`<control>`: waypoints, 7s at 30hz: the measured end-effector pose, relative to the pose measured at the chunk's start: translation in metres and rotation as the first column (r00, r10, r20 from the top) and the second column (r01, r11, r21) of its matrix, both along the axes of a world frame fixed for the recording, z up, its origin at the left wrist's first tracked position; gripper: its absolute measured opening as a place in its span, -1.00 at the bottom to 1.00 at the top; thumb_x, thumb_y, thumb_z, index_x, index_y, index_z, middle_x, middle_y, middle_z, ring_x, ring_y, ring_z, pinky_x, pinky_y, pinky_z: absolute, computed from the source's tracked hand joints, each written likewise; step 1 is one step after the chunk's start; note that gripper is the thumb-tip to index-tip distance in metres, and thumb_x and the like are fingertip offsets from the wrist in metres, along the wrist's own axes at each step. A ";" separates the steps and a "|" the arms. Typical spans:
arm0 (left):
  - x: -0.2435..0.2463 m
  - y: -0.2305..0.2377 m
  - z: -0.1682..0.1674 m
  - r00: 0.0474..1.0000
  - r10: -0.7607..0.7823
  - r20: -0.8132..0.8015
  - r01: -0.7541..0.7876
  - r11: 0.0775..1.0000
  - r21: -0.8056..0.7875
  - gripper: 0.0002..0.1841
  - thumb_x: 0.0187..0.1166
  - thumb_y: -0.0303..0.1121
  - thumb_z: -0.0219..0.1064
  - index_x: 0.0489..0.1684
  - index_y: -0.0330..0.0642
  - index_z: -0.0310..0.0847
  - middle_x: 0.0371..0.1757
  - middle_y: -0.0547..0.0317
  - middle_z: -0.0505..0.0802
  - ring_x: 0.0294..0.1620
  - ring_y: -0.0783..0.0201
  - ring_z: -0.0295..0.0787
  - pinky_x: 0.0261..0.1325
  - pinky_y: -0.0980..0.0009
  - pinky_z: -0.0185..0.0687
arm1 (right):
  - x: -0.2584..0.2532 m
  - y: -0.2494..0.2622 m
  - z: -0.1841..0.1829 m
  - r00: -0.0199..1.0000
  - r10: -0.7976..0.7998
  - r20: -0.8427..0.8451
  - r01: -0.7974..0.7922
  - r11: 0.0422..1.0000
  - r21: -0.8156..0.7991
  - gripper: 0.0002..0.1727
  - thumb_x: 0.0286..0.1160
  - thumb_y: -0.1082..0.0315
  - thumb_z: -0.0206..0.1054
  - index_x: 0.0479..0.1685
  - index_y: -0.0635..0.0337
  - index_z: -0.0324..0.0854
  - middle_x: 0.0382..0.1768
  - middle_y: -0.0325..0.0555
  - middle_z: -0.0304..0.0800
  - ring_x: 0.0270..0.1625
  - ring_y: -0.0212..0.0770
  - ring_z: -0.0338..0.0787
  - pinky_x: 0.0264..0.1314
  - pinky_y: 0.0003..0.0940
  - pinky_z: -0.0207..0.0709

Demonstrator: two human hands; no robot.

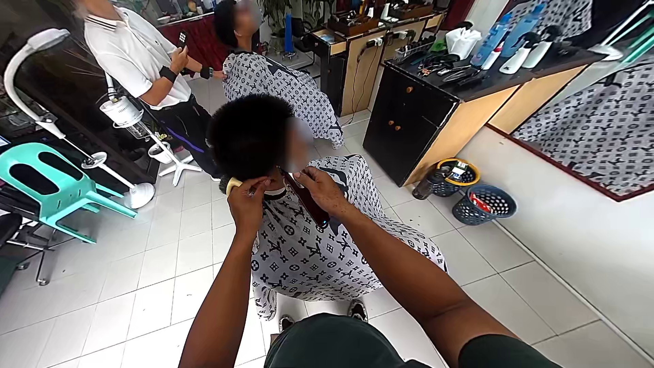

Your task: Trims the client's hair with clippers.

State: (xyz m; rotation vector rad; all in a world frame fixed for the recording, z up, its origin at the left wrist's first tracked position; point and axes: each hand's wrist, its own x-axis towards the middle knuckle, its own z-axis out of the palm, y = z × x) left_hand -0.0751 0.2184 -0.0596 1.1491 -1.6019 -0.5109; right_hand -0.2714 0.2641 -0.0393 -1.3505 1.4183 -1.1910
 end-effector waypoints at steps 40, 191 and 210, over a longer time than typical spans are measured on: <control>-0.059 0.023 0.045 0.652 -0.534 -0.539 0.748 0.571 0.339 -0.77 0.76 -0.47 0.15 0.26 -0.27 0.58 -0.24 0.15 0.90 -0.37 0.37 0.84 -0.48 0.52 0.66 | -0.041 0.123 -0.092 0.768 -0.224 0.601 0.101 0.968 0.231 -0.39 0.84 -0.09 -0.32 0.11 0.28 0.44 -0.46 -0.05 0.71 -0.57 -0.23 0.72 -0.53 -0.39 0.68; 0.002 0.008 0.004 0.955 0.127 0.268 -0.091 0.986 -0.143 -0.86 0.58 -0.32 0.46 -0.10 -0.07 0.93 -0.27 -0.03 0.92 -0.21 -0.09 0.84 -0.07 -0.15 0.61 | 0.002 -0.001 0.013 0.944 0.194 0.266 -0.244 0.955 0.169 -0.66 0.87 0.22 0.05 -0.02 0.37 0.55 -0.40 -0.04 0.72 -0.46 -0.22 0.79 -0.34 -0.30 0.79; 0.002 0.003 0.006 0.958 0.116 0.263 -0.080 0.986 -0.145 -0.87 0.57 -0.32 0.47 -0.11 -0.06 0.93 -0.28 -0.01 0.92 -0.22 -0.04 0.84 -0.07 -0.10 0.63 | 0.001 -0.006 0.005 0.952 0.183 0.246 -0.196 0.980 0.028 -0.61 0.88 0.17 -0.06 -0.03 0.32 0.56 -0.44 -0.05 0.72 -0.46 -0.23 0.79 -0.31 -0.31 0.78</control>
